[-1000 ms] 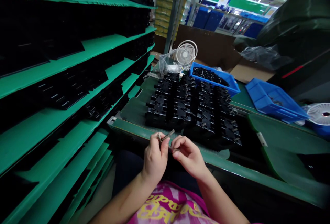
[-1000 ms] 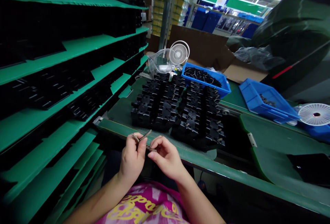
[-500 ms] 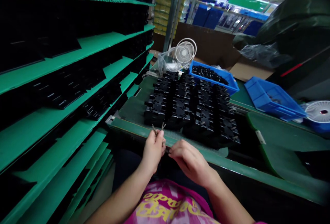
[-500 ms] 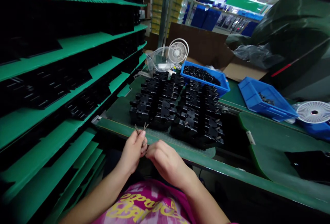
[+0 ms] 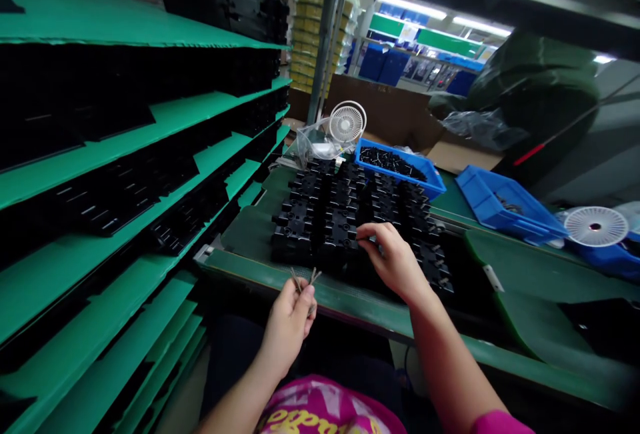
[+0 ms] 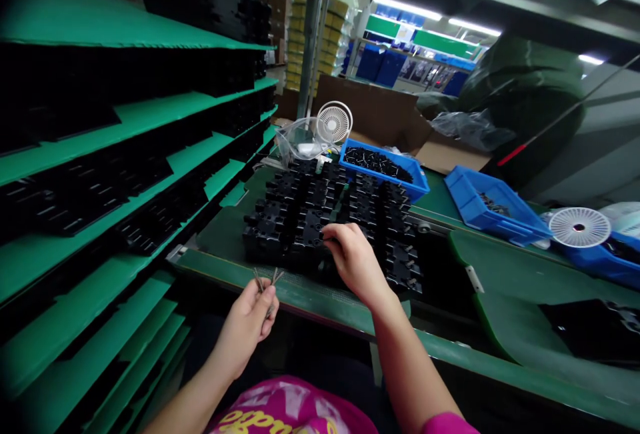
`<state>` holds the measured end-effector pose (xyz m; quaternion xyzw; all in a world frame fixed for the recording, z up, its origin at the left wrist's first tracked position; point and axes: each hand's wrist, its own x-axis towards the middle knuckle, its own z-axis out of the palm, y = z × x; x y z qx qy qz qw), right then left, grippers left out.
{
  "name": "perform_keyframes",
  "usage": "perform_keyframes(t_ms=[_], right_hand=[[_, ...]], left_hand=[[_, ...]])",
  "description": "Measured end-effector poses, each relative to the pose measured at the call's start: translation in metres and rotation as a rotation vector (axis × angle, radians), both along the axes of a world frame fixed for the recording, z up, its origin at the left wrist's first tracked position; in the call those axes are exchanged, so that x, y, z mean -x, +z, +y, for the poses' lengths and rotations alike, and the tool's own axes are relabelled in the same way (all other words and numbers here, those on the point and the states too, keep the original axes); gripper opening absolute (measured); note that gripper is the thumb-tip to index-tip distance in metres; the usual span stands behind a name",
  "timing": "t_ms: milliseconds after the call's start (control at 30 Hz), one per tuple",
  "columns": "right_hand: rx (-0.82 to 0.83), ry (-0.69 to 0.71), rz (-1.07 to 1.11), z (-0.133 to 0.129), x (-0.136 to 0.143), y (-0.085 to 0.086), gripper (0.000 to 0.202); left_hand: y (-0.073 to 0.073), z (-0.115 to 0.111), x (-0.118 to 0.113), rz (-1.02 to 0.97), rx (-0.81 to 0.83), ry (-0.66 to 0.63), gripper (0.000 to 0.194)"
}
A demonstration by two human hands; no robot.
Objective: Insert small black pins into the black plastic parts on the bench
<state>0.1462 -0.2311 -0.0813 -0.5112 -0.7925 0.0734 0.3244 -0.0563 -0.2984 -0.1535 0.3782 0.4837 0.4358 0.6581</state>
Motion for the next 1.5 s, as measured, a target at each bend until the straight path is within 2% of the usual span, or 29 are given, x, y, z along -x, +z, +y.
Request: perform_keyframes(t_ms=[200,300,433,567,733,900,1000,1133,1233,1333,1500], right_hand=[[0.022,0.036,-0.091,0.012,0.008,-0.008,0.028],[0.028,0.059,-0.115,0.008,0.013,-0.008,0.026],[0.105,0.147,-0.012,-0.015,0.027,0.000,0.018],[0.283,0.266,0.063,-0.035,0.043,-0.005,0.013],[0.350,0.255,0.205,-0.039,0.049,-0.022,0.019],[0.381,0.276,0.297,-0.039,0.046,-0.024,0.021],[0.358,0.311,0.290,-0.041,0.046,-0.023,0.018],[0.290,0.313,0.244,-0.045,0.045,-0.024,0.013],[0.234,0.286,0.218,-0.047,0.039,-0.022,0.012],[0.174,0.218,0.142,-0.041,0.025,-0.012,0.012],[-0.050,-0.019,-0.095,-0.007,-0.003,0.005,0.015]], left_hand=[[-0.003,-0.001,0.004,0.080,-0.062,0.041,0.024],[-0.005,-0.001,0.004,0.126,-0.117,0.078,0.024],[-0.005,-0.002,0.003,0.224,-0.181,0.113,0.022],[-0.001,-0.004,0.004,0.345,-0.267,0.041,0.020],[0.001,-0.007,0.007,0.430,-0.386,0.005,0.016],[0.001,-0.009,0.009,0.511,-0.485,0.051,0.012],[0.004,-0.007,0.008,0.405,-0.370,0.033,0.018],[0.004,-0.002,0.006,-0.010,-0.012,-0.023,0.030],[0.000,0.002,0.008,-0.216,0.137,0.006,0.029],[-0.005,0.003,0.012,-0.218,0.154,0.035,0.030],[-0.009,0.001,0.011,0.042,-0.011,0.079,0.033]])
